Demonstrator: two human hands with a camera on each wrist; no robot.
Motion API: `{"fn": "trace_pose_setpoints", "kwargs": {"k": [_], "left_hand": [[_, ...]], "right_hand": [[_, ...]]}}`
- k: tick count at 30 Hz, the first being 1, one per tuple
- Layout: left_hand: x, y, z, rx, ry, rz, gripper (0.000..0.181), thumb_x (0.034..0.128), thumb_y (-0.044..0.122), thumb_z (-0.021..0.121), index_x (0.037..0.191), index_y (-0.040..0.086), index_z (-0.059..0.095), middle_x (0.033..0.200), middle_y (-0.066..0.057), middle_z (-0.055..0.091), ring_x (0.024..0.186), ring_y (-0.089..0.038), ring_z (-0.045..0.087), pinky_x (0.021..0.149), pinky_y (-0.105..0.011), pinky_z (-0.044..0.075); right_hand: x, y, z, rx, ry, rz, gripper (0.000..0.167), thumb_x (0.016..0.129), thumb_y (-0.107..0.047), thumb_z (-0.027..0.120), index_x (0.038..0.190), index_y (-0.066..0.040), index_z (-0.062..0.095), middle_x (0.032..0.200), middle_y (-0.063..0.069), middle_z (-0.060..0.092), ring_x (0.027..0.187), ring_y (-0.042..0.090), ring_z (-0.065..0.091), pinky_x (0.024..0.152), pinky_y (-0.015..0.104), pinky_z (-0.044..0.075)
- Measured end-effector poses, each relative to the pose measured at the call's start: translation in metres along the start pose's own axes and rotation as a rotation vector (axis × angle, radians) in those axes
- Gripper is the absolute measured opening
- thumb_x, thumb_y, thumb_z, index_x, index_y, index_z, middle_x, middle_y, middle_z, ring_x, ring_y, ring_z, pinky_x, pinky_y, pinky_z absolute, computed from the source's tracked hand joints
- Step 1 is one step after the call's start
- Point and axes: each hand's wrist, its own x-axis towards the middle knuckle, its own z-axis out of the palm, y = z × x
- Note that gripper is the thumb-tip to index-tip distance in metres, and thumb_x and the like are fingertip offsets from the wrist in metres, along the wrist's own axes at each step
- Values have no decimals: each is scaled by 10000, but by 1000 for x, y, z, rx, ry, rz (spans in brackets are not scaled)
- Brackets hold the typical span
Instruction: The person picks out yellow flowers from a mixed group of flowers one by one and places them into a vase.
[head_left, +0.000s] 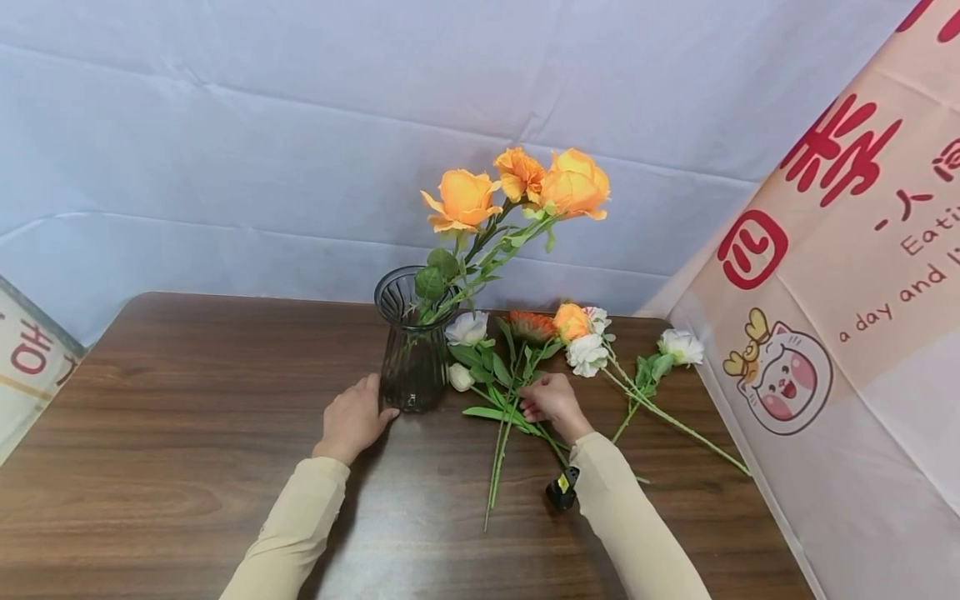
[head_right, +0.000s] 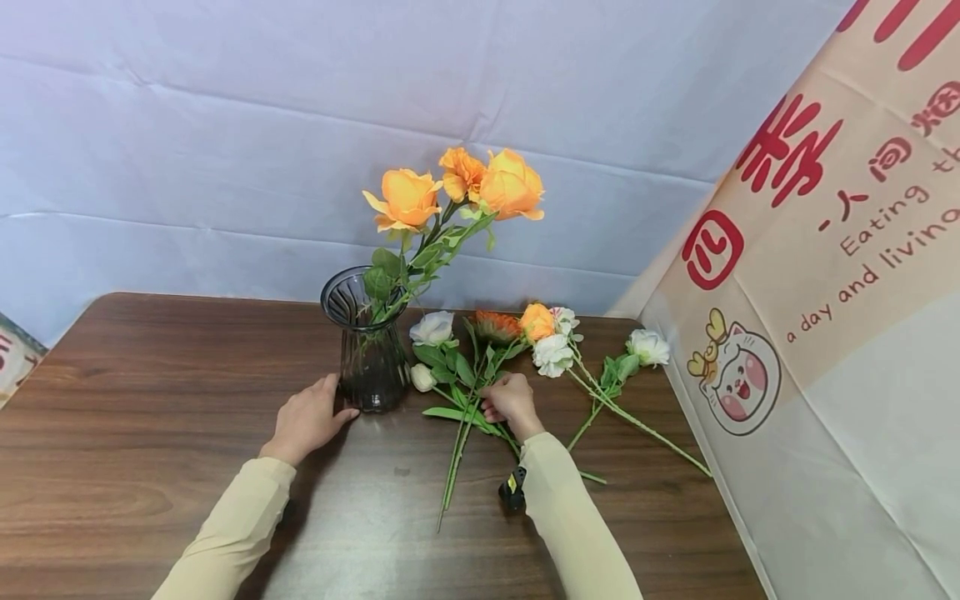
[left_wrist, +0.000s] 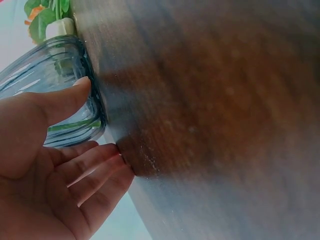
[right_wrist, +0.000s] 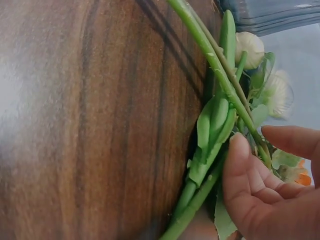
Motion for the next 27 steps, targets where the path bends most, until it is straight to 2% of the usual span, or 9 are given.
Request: {"fn": "trace_pose_setpoints", "kwargs": {"k": [5, 12, 21, 27], "left_hand": [[1, -1, 1, 1, -5, -2, 593, 813, 347, 683, 1213, -36, 470, 1098, -199, 585, 890, -388, 583, 711, -511, 462], [1, 0, 0, -2, -3, -1, 584, 814, 345, 683, 1207, -32, 474, 1094, -196, 586, 893, -387, 582, 722, -511, 459], [1, 1, 0, 6, -12, -3, 591, 818, 346, 678, 1217, -36, 468, 1102, -199, 581, 897, -385, 582, 717, -505, 463], [0, 1, -1, 7, -20, -7, 600, 819, 343, 678, 1228, -39, 462, 1115, -206, 575, 906, -389, 579, 713, -507, 464]], "right_hand": [[2, 1, 2, -23, 14, 14, 110, 862, -39, 597, 834, 67, 578, 594, 93, 554, 443, 125, 516, 479, 278, 497], [3, -1, 3, -21, 2, 32, 109, 878, -35, 573, 853, 71, 568, 624, 102, 551, 458, 130, 512, 487, 276, 491], [3, -3, -2, 43, -45, 48, 44, 873, 19, 531, 861, 59, 518, 642, 111, 552, 494, 151, 545, 526, 298, 512], [6, -1, -6, 104, -83, 50, 80, 871, 44, 518, 919, 107, 530, 630, 108, 550, 507, 163, 562, 535, 295, 516]]}}
